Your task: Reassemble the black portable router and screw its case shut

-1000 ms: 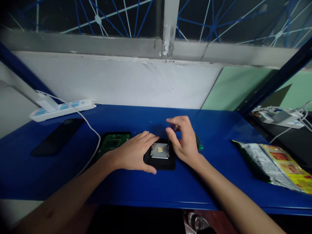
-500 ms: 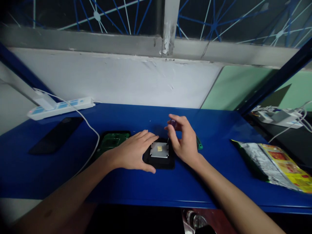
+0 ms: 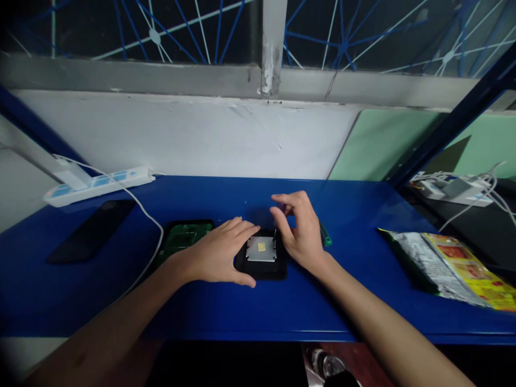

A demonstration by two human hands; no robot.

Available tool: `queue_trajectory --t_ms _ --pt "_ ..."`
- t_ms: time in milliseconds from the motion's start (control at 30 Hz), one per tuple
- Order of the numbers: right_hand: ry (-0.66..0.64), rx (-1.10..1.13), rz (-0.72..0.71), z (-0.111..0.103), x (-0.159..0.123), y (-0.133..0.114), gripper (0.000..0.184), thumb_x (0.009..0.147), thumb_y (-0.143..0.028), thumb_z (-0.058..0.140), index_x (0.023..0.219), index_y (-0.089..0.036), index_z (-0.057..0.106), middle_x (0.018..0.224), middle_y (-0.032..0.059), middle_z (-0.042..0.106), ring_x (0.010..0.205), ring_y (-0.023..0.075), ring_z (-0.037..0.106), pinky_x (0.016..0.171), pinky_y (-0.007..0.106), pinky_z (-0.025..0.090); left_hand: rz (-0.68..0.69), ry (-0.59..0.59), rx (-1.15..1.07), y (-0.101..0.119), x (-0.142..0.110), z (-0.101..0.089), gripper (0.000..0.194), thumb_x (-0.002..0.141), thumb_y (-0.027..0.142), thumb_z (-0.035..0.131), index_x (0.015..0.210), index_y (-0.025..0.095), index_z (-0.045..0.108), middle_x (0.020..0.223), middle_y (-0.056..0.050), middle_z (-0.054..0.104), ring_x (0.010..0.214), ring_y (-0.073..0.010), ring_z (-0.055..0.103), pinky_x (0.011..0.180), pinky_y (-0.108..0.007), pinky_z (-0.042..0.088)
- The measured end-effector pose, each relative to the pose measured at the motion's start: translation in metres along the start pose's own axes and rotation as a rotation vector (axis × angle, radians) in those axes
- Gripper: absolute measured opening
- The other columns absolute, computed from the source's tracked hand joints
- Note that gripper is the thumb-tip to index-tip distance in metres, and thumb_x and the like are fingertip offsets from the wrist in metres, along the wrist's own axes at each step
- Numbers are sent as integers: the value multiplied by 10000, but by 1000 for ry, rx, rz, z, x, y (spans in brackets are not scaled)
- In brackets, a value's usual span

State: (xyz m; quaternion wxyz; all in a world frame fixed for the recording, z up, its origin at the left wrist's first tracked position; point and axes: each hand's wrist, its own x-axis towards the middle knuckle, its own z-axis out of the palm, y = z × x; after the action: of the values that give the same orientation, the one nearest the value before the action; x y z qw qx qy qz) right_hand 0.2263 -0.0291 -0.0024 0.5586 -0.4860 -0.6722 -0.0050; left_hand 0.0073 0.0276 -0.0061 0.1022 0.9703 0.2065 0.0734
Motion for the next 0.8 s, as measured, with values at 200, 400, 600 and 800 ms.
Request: queue_trajectory --t_ms 200,400,600,800 --pt "-34 44 7 -1 -1 -6 283 1024 -177 458 1273 -264 558 1065 42 687 838 148 703 725 344 594 3 -9 1 -1 0 1 1124 680 835 711 1479 85 457 1416 -190 554 1343 -395 475 1166 -506 362" --pt "-49 29 -12 -1 -1 -4 262 974 -213 586 1232 -254 563 1089 58 652 884 181 687 748 391 608 18 21 -18 -2 0 4 1093 694 848 684 1477 123 447 1428 -187 554 1345 -400 483 1166 -541 358" --pt "-36 -54 -119 -2 2 -5 314 933 -197 667 1223 -266 570 1011 46 588 838 176 602 689 364 565 3 -1 -24 -1 0 1 1092 680 827 723 1467 120 455 1413 -175 564 1349 -392 476 1173 -519 351" --pt "-37 -51 -163 -3 5 -5 324 895 -225 735 1184 -277 598 981 35 573 820 172 595 671 358 571 6 -3 -23 1 1 -1 1071 674 793 759 1451 116 470 1369 -167 591 1306 -370 506 1173 -499 353"
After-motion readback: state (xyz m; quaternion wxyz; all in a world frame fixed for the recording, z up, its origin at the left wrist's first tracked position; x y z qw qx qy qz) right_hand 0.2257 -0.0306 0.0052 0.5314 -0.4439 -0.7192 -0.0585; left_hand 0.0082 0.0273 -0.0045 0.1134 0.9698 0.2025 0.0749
